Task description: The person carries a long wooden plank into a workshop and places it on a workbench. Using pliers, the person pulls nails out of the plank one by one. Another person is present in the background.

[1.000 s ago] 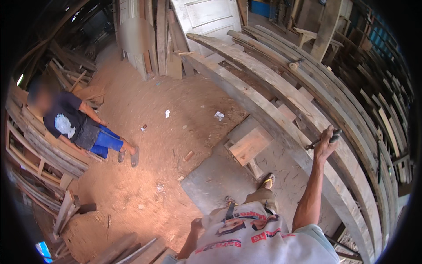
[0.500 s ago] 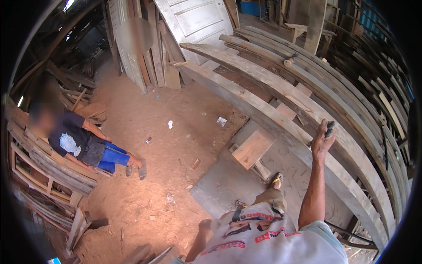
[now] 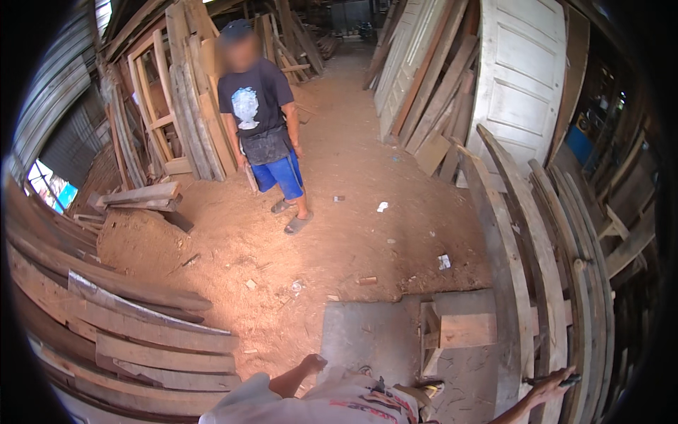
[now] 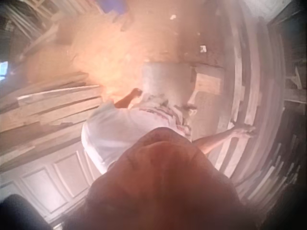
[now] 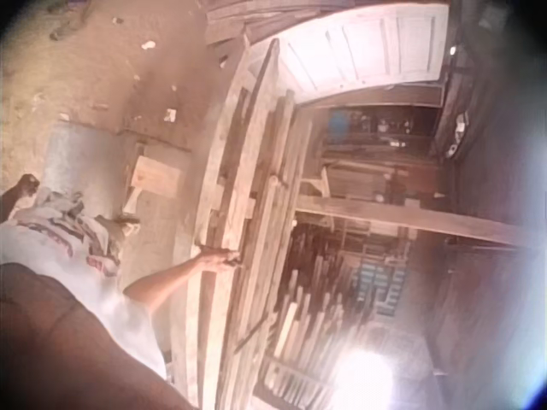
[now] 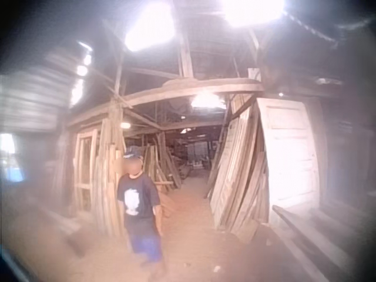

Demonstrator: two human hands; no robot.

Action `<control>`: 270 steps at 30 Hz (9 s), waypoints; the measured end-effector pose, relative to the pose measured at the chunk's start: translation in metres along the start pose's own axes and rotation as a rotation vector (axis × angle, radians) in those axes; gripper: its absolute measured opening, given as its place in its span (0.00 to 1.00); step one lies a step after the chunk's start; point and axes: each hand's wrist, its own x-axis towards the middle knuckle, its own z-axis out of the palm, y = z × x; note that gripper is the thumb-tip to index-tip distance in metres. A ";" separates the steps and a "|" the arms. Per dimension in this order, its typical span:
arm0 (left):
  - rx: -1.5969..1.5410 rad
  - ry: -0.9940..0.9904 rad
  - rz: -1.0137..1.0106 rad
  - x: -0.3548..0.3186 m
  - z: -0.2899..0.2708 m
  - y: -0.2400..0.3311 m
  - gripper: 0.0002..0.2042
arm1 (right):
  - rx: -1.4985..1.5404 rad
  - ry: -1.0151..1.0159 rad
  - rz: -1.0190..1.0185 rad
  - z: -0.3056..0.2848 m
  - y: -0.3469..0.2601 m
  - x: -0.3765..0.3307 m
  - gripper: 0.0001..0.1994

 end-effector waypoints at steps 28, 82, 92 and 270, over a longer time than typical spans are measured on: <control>0.053 -0.024 0.016 0.001 0.011 0.020 0.21 | -0.463 0.103 -0.367 -0.003 -0.048 -0.005 0.37; 0.029 -0.055 0.008 -0.007 0.003 0.007 0.18 | 0.273 0.088 -0.021 -0.003 -0.110 -0.031 0.22; 0.160 -0.077 0.124 -0.014 0.001 0.022 0.18 | 0.148 0.098 -0.109 -0.002 -0.100 -0.044 0.26; 0.653 -0.108 1.611 -0.149 0.298 0.525 0.26 | 0.323 -0.554 -0.161 -0.065 -0.117 -0.020 0.23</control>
